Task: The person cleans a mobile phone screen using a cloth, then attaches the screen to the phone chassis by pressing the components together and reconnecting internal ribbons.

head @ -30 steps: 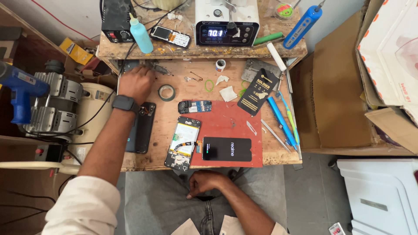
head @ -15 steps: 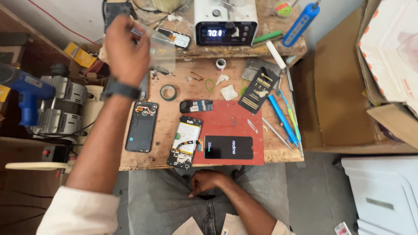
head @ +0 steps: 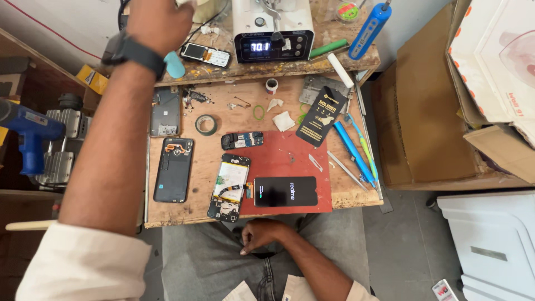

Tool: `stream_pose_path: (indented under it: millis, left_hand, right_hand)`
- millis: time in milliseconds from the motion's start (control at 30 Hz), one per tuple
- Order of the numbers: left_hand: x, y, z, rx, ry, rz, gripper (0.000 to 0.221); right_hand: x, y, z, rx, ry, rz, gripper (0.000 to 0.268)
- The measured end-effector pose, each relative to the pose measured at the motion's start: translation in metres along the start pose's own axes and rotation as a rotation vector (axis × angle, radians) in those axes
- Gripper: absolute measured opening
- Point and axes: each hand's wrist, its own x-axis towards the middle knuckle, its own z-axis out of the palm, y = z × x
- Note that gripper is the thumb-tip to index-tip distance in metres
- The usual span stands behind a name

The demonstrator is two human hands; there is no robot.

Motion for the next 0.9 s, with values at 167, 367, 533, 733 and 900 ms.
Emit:
stream_pose_path:
  millis: [167, 367, 533, 733, 900]
  left_hand:
    - [-0.048, 0.076, -0.079, -0.36, -0.145, -0.003, 0.049]
    - [-0.143, 0.142, -0.123, -0.607, -0.272, -0.502, 0.041]
    - [-0.23, 0.187, -0.13, -0.48, -0.288, -0.628, 0.037]
    - [-0.276, 0.224, -0.122, -0.227, -0.3, -0.463, 0.051]
    - [-0.277, 0.237, -0.117, -0.262, -0.464, -0.393, 0.092]
  right_hand:
    - [0.004, -0.006, 0.0, -0.036, 0.009, 0.002, 0.044]
    - [0.003, -0.009, 0.003, -0.054, 0.029, 0.01, 0.044]
    - [0.006, -0.009, 0.003, -0.064, 0.023, 0.045, 0.044]
    - [0.009, -0.014, 0.003, -0.123, 0.04, 0.022, 0.046]
    - [0.012, -0.022, 0.011, -0.092, 0.029, -0.012, 0.035]
